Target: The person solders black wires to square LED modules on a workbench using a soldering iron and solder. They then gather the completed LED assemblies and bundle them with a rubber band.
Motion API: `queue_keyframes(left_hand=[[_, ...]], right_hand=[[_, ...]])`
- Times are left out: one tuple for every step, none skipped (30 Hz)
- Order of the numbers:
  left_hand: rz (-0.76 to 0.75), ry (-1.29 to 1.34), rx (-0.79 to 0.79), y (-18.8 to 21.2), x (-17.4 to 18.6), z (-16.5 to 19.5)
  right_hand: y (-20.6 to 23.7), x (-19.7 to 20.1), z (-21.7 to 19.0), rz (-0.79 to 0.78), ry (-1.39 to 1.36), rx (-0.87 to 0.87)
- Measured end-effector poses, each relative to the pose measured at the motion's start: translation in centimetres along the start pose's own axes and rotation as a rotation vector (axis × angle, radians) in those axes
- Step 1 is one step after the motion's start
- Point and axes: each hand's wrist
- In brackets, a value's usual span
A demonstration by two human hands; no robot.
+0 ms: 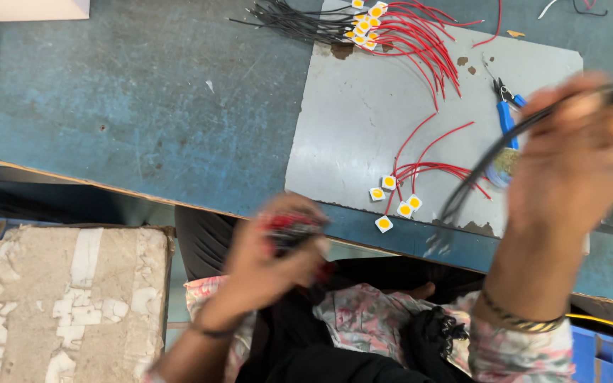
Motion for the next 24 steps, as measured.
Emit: queue_keyframes(left_hand=[[0.059, -0.228, -0.18, 0.5, 1.4, 2.6], [0.112, -0.559, -0.44, 0.3, 2.5, 4.9], [0.156, -0.894, -0.698, -0.4, 3.4, 6.8], [0.227, -1.149, -0.611, -2.0, 4.3, 8.4], [0.297, -1.402, -0.515, -3.4, 5.0, 9.6], [0.311, -1.516, -0.621, -4.8, 5.2, 10.1], [0.323, -1.63, -0.733, -6.1, 5.1, 9.9], [0.335, -1.739, -0.853, -6.9, 5.0, 9.6], [0.226, -1.526, -0.808, -6.9, 4.7, 8.8], [0.116, -1.31, -0.747, -6.6, 3.9, 7.2], [-0.029, -1.096, -0.415, -6.4, 2.9, 5.3], [-0.168, -0.865, -0.091, -6.3, 1.7, 3.1], [-0.438, -0.622, 0.022, -6.6, 0.3, 0.9], [-0.647, -0.172, 0.121, -6.3, -1.1, -1.3], [-0.83, 0.287, 0.228, -5.8, -2.3, -3.3], [-0.862, 0.473, 0.296, -5.4, -3.3, -5.1], [-0.887, 0.66, 0.368, -4.9, -4.3, -6.7], [-0.908, 0.847, 0.44, -4.5, -4.9, -7.9], [-0.855, 0.893, 0.463, -4.2, -5.2, -8.8], [-0.802, 0.937, 0.488, -4.1, -5.5, -9.4], [-0.747, 0.979, 0.513, -4.0, -5.7, -9.8], [-0.673, 0.883, 0.462, -3.8, -5.8, -9.9], [-0.597, 0.786, 0.41, -3.7, -5.8, -9.9], [-0.52, 0.689, 0.356, -3.7, -5.8, -9.8]], right_hand=[[1.6, -0.9, 0.5, -0.044, 0.009, -0.036], [3.1, -2.1, 1.0, -0.063, 0.01, -0.117], [4.5, -3.3, 1.5, -0.083, 0.011, -0.198], [5.7, -4.5, 2.0, -0.093, 0.013, -0.283], [6.8, -5.7, 2.4, -0.094, 0.04, -0.368], [7.6, -6.6, 2.6, -0.094, 0.066, -0.451], [8.5, -7.2, 2.6, -0.12, 0.054, -0.474], [9.3, -7.6, 2.6, -0.144, 0.042, -0.491], [9.4, -7.7, 2.7, -0.165, 0.033, -0.5], [9.3, -7.4, 2.8, -0.223, -0.08, -0.482], [9.5, -7.0, 2.8, -0.281, -0.191, -0.478], [9.8, -6.6, 2.7, -0.343, -0.303, -0.474], [9.9, -6.1, 2.7, -0.414, -0.397, -0.461], [9.9, -5.7, 2.8, -0.487, -0.493, -0.448], [10.0, -5.4, 2.8, -0.558, -0.591, -0.433], [9.9, -5.1, 2.9, -0.595, -0.658, -0.428], [9.8, -4.9, 3.0, -0.628, -0.727, -0.424], [9.8, -4.6, 3.1, -0.66, -0.795, -0.417], [9.7, -4.4, 3.3, -0.671, -0.813, -0.418], [9.8, -4.2, 3.4, -0.682, -0.831, -0.417], [9.8, -3.9, 3.5, -0.692, -0.848, -0.416], [10.1, -3.6, 3.4, -0.615, -0.817, -0.476], [10.7, -3.4, 3.3, -0.538, -0.788, -0.535], [11.3, -3.2, 3.1, -0.461, -0.759, -0.596]])
Point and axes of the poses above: each hand's wrist, its own y-axis away from the middle knuckle, its own x-axis out of the back of the hand, z = x × y, and after that the axes turned 6 degrees about y, right-handed
